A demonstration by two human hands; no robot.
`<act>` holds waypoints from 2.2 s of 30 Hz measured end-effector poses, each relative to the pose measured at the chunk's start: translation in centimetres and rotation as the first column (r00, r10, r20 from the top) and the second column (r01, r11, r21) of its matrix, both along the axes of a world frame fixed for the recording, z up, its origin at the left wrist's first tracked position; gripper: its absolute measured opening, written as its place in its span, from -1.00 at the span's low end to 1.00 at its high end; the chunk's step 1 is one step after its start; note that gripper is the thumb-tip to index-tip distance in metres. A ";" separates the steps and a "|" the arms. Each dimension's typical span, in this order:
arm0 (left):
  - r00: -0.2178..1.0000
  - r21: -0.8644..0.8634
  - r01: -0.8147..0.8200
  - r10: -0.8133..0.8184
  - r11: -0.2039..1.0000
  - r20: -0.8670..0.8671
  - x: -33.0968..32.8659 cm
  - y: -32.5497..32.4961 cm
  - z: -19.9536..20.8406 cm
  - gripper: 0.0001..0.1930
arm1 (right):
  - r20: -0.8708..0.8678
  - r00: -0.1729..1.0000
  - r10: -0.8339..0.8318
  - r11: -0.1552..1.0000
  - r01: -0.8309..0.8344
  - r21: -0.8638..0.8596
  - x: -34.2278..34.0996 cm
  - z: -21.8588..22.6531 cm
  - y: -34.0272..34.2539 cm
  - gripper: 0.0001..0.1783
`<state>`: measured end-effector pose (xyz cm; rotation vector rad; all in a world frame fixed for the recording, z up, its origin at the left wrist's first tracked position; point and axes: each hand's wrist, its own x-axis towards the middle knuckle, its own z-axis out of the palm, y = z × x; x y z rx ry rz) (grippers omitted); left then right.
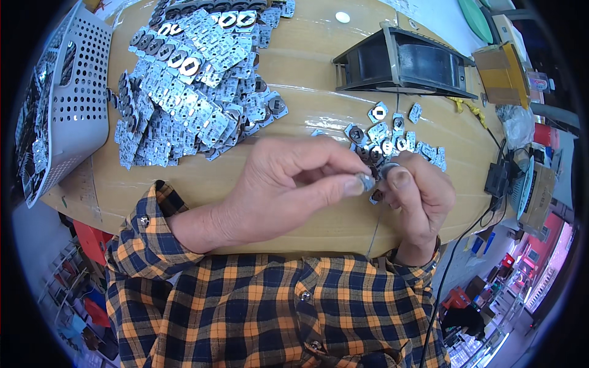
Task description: Manually assembling small metal components or brackets at a factory workbench.
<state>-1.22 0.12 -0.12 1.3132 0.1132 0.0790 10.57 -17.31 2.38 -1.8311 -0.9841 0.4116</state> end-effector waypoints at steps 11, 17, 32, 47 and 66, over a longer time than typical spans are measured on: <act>0.996 -0.192 0.032 -0.047 0.981 -0.074 -0.3 0.2 0.0 -0.85 | -0.374 0.919 0.127 0.991 -0.133 0.011 -0.2 -0.1 0.2 -0.72; 0.997 -0.272 0.018 -0.038 0.962 -0.067 0.0 0.3 -0.1 -0.86 | -0.783 0.613 0.105 0.994 -0.044 0.099 -0.4 -0.7 0.2 -0.63; 0.937 0.376 -0.281 0.168 0.883 0.306 0.0 -0.1 -0.2 -0.82 | -0.803 0.596 -0.012 0.995 0.091 0.052 -1.0 -0.9 0.7 -0.64; 0.889 0.608 -0.363 0.067 0.706 0.454 -0.6 0.4 -0.4 -0.73 | -0.531 0.841 -0.106 0.993 0.066 -0.094 -0.7 -0.4 0.5 -0.62; 0.891 0.903 -0.236 -0.292 0.359 0.349 4.6 -5.6 -2.2 -0.16 | -0.084 0.942 -0.326 0.844 0.330 0.423 -1.1 -1.4 -0.2 -0.63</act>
